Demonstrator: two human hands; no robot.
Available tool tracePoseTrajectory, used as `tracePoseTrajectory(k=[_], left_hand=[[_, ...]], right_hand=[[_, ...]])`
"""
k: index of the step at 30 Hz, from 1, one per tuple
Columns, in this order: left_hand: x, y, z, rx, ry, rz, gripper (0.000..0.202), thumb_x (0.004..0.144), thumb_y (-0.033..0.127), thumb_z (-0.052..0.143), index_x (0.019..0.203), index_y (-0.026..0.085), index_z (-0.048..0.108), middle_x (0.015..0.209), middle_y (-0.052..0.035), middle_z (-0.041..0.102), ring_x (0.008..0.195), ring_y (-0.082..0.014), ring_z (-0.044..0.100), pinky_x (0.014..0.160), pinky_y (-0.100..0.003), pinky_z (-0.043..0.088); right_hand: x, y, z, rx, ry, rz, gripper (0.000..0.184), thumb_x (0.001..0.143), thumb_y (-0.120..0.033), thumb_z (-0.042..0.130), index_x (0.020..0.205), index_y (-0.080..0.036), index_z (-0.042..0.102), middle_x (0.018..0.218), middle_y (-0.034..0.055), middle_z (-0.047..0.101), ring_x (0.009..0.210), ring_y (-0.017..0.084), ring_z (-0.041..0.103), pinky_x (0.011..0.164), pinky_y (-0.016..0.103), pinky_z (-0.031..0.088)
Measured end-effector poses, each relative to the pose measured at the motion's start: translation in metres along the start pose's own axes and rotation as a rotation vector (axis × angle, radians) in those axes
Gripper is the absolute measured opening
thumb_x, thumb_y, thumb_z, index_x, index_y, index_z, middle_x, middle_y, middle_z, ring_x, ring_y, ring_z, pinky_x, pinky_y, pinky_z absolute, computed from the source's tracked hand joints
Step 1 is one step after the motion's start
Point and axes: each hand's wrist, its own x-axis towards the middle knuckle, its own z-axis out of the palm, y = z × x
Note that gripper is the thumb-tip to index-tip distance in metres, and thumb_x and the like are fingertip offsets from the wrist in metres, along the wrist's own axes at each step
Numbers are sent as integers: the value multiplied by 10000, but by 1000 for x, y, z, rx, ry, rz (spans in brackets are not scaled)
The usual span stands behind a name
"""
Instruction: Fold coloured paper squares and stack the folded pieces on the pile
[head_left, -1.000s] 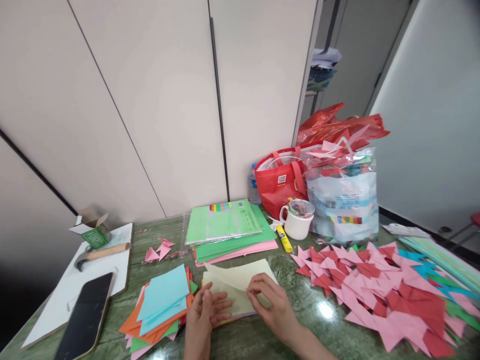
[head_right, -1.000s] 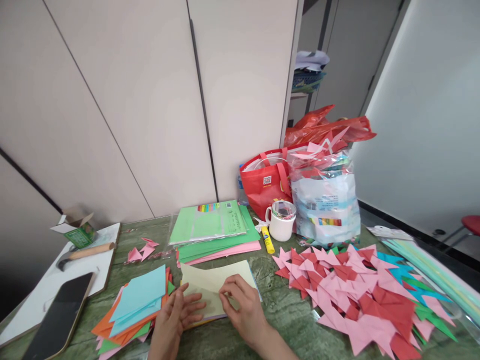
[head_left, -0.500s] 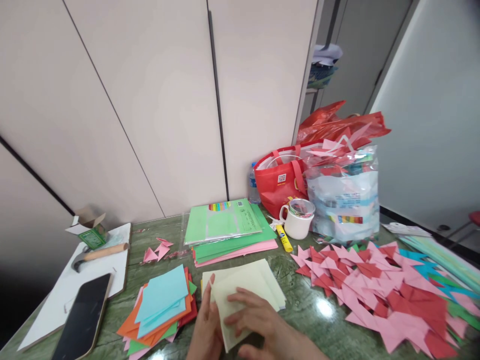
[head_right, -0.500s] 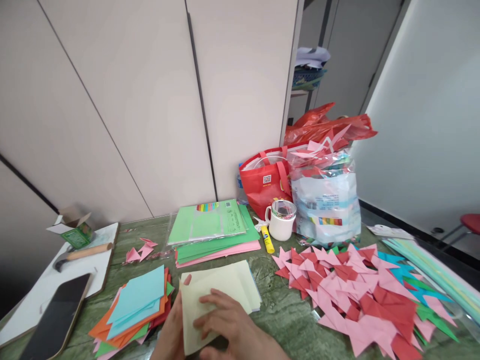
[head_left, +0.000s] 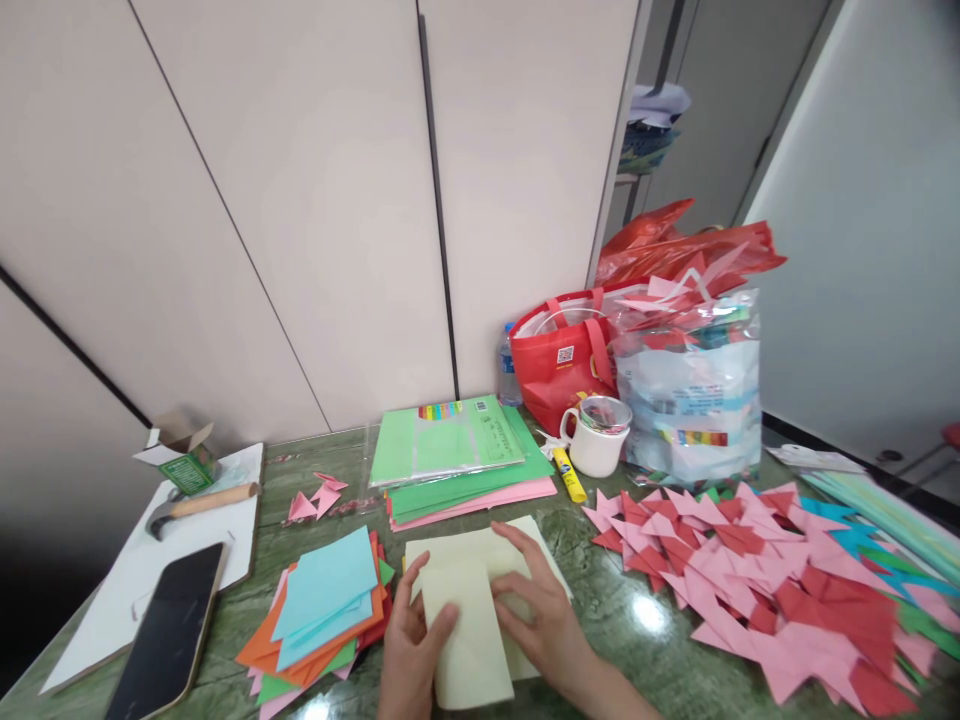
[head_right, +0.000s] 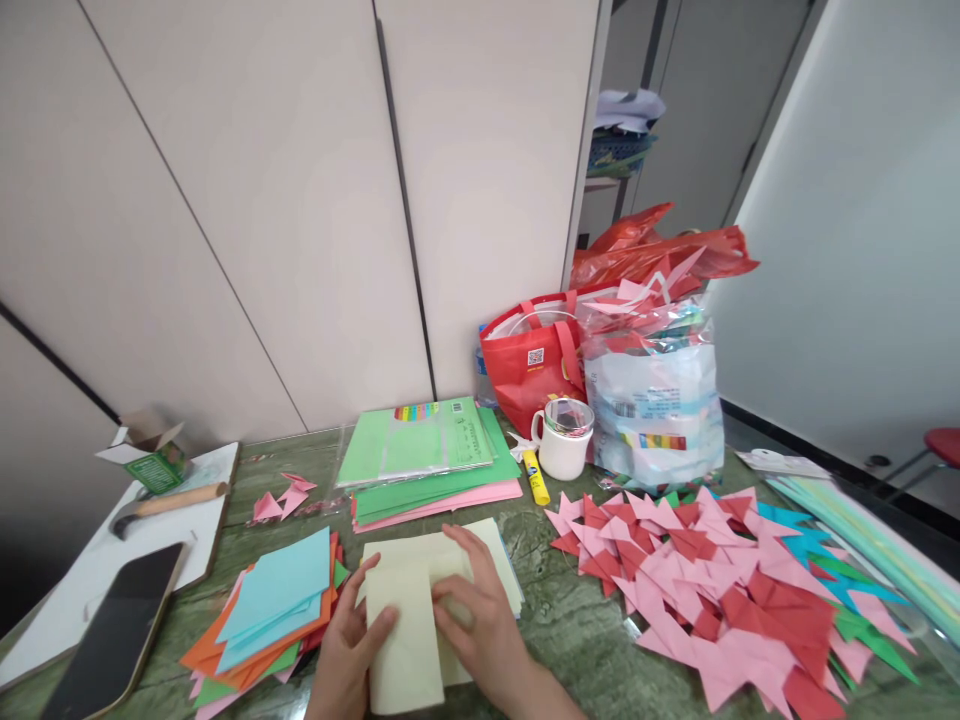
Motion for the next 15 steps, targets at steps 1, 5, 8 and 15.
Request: tracePoseTrajectory(k=[1,5,8,15], left_hand=[[1,0,0,6,22,14,750,501,283,747,1175,252,420,970,-98,652,864,-277,609,674,-345,505],[3,0,-3,50,71,73,776,486,318,745,1192,254,431,1043,-87,629,929,-279,585,709,-341,504],[3,-2,-5,131,65,87,784,490,329,739,1204,242,427,1017,-84,641,908,-279,593,708,-338,502],[-4,5,-3,180,-56,69,641,567,311,703,1155,236,458,1111,-80,593,999,-271,545,776,-327,475]], right_hand=[[1,2,0,51,30,85,135,788,-268,497,747,-193,602,1299,95,354,1162,252,366,911,390,367],[2,7,3,274,-82,359,250,795,-371,474,705,-165,585,770,58,577,644,145,530,520,216,407],[-1,7,9,338,-192,440,236,686,-383,608,682,-151,570,507,-50,405,454,77,337,414,187,248],[-2,6,11,283,-145,485,227,667,-322,626,600,-154,488,493,-76,269,475,69,252,446,197,185]])
